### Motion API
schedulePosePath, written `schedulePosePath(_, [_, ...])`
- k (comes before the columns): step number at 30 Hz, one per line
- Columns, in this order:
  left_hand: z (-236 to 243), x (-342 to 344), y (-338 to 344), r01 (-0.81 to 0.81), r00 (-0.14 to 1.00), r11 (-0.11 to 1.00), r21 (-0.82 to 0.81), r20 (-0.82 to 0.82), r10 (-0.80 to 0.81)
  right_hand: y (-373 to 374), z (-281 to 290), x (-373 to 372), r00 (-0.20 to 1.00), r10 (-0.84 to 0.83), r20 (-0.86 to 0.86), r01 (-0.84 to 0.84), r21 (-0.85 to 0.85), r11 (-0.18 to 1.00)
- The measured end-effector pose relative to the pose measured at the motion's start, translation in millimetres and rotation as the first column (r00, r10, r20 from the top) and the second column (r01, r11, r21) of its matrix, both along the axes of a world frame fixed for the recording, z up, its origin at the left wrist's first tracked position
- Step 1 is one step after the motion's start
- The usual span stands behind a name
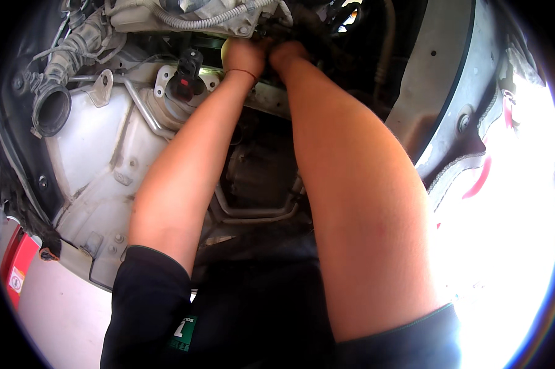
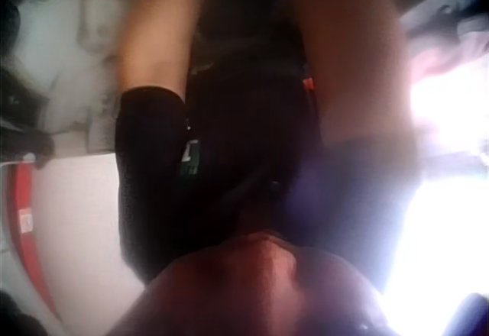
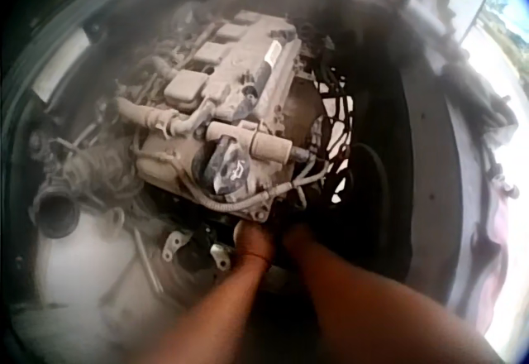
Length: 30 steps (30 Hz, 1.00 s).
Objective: The person works inside a car's engine bay, using a ratchet and socket to loosen and tighten bolts. They handle a small bolt, wipe a surface with a cloth, and use their hands to manipulate engine components during the repair.
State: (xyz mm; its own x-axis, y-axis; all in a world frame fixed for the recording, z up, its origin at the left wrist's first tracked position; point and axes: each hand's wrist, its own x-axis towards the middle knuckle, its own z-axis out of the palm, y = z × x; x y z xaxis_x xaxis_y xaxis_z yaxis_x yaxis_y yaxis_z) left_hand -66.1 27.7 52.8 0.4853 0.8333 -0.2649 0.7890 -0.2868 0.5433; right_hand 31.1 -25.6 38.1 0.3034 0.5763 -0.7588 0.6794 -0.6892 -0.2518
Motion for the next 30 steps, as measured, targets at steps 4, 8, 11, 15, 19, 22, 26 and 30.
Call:
schedulePosePath(4, [-1.2,-2.9,0.9,-0.016,0.997,0.999,0.028,-0.076,0.018,3.2,11.9,2.7,0.991,0.135,-0.018,-0.136,-0.084,0.987])
schedulePosePath(8, [5.7,-1.2,2.2,0.075,0.997,0.996,0.055,-0.015,-0.075,4.3,23.0,-2.4,0.906,0.405,0.122,-0.395,-0.103,0.913])
schedulePosePath(11, [3.0,-11.0,11.2,0.057,0.995,0.986,-0.155,0.093,-0.043,4.7,34.9,-6.2,0.906,0.392,0.159,-0.388,-0.054,0.92])
schedulePosePath(15, [8.9,-7.2,4.3,0.187,0.981,0.972,0.141,0.017,-0.192,0.3,7.7,-4.5,0.744,-0.63,-0.221,0.652,0.035,0.757])
schedulePosePath(19, [5.8,-14.1,-3.9,-0.016,1.0,0.984,0.179,0.027,0.011,2.2,-4.6,-16.1,0.249,-0.868,-0.43,0.949,-0.071,0.307])
schedulePosePath(22, [9.0,-3.6,-5.8,-0.049,0.998,0.99,0.135,0.045,0.043,-1.8,-27.3,-5.8,0.356,-0.833,-0.423,0.919,-0.002,0.394])
schedulePosePath(26, [12.5,-8.2,-0.8,0.06,0.983,0.994,0.094,-0.18,-0.043,3.1,-12.9,-10.8,0.587,-0.758,-0.286,0.8,0.058,0.598])
schedulePosePath(30, [1.5,-12.2,3.2,0.1,0.98,0.98,0.172,0.154,-0.127,4.6,-4.2,-3.5,0.963,-0.262,-0.062,0.263,0.002,0.965])
